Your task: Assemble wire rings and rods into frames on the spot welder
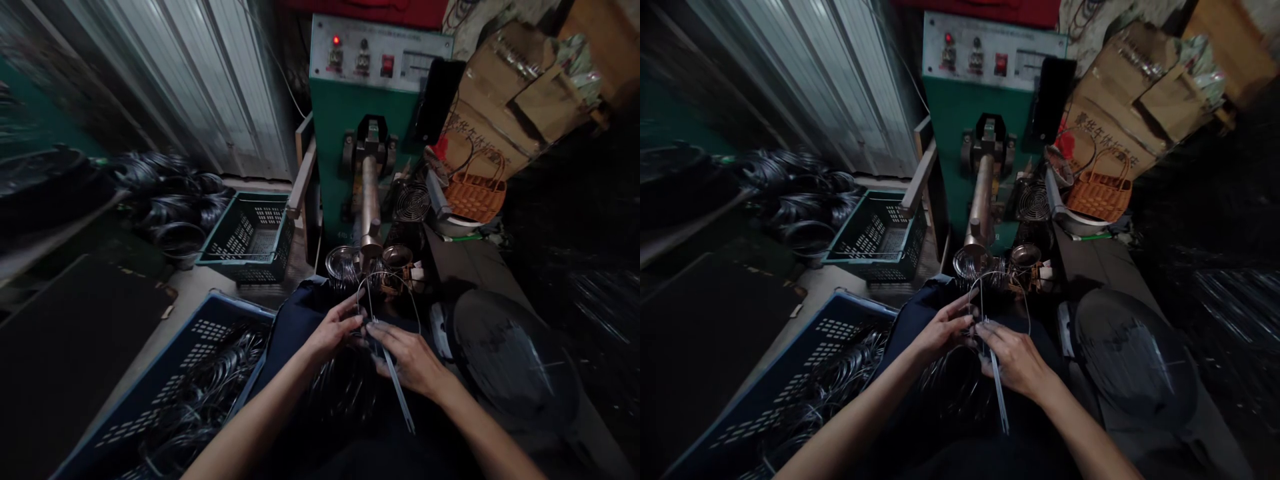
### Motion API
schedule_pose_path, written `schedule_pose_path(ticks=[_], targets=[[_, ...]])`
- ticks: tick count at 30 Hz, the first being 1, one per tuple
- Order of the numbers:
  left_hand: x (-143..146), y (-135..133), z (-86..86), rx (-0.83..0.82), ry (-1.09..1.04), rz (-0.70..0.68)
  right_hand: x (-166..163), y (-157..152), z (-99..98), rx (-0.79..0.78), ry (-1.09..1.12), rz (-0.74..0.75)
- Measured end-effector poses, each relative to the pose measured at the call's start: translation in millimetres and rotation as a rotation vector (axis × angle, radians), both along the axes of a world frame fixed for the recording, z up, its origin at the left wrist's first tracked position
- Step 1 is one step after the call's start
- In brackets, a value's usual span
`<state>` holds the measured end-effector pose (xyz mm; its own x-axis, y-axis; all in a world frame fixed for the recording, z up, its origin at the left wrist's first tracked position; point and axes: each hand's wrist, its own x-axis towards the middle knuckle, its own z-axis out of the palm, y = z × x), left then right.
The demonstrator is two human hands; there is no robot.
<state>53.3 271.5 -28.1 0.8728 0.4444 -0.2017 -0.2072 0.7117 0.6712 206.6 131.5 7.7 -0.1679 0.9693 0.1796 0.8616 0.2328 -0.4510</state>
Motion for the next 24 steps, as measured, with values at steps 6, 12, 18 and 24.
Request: schedule_pose_path(ticks=[6,12,18,24], targets=[[-2,-1,3.7,-0.003,0.012,0.005,-1,0,3.3,0.026,-0.024,0.021],[-3,-1,8.5,-0.011,0.007,0.012,-2,2,10.7,0.022,-0.016,0.027],[-1,5,9.2,-0.03,-0.027,0.02,1,7,12.4,0.028,-0.008,0.023],[-1,1,9.7,-0.059,-0.015,0.036,1,8,11.9,0.026,-0.014,0.011]])
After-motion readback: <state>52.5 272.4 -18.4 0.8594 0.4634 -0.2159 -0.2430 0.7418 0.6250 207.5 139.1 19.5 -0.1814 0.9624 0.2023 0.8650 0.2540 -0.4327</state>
